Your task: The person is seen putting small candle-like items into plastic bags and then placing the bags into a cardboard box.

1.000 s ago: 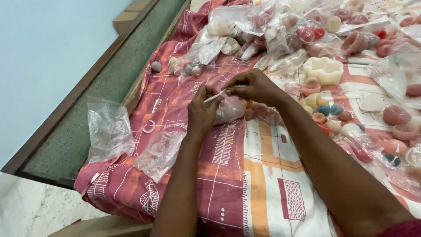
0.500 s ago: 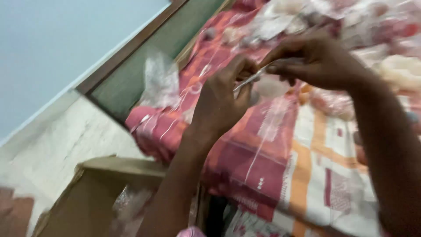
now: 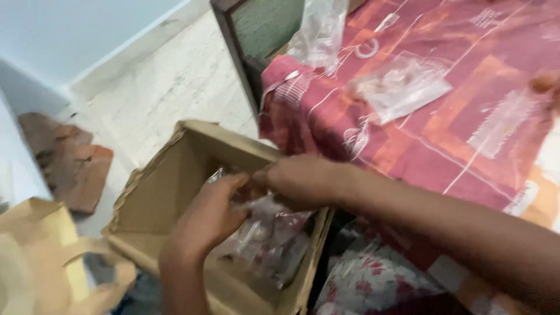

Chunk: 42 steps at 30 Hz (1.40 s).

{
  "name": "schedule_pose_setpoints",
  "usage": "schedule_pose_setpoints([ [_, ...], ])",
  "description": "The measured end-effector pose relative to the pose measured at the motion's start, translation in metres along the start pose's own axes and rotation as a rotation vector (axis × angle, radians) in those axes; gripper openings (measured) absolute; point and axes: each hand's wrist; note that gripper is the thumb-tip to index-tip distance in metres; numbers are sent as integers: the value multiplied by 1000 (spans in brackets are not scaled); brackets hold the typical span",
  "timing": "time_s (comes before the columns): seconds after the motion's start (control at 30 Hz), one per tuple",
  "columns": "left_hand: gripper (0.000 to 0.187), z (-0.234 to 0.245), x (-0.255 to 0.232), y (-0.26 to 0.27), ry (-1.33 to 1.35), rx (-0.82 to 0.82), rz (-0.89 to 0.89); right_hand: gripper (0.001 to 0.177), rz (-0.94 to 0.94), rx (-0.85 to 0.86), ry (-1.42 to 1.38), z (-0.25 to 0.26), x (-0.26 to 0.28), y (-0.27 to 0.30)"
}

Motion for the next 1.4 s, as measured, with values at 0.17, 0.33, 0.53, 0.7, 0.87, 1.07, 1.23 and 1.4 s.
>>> schedule_pose_setpoints([
  [0.17,51,-28,5,-48,54,19,18,30,67,-281,125,1,-6,28],
  [0.33,43,-58,-67,-105,79,-76,-394,19,91,-574,95,60,-24,100],
  [0.53,59,-107,-150,-149,-146,-224,-806,8,-507,-598,196,81,-106,212],
  [0.7,23,-128,-148,-177,-369,-216,-523,26,-1140,-456,243,115,-115,308],
  [0.87,12,-137,-180,-178,-413,-307,-584,66,-1220,-417,357,88,-166,377],
  [1.07,6,-168,-214,-193,-573,-461,-660,66,-1091,-321,172,74,-182,404],
  [1.23,11,-200,-245,-210,-392,-269,-492,70,-941,-309,76,78,-181,425],
  [1.4,49,-239,-297,-215,-178,137,-734,41,-863,-445,30,69,-204,437],
])
Point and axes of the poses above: each hand's wrist, its own y-axis away from the middle knuckle, its own z-axis out of the back of the hand, x = y × z, and after that the axes turned 9 degrees about y, right-handed
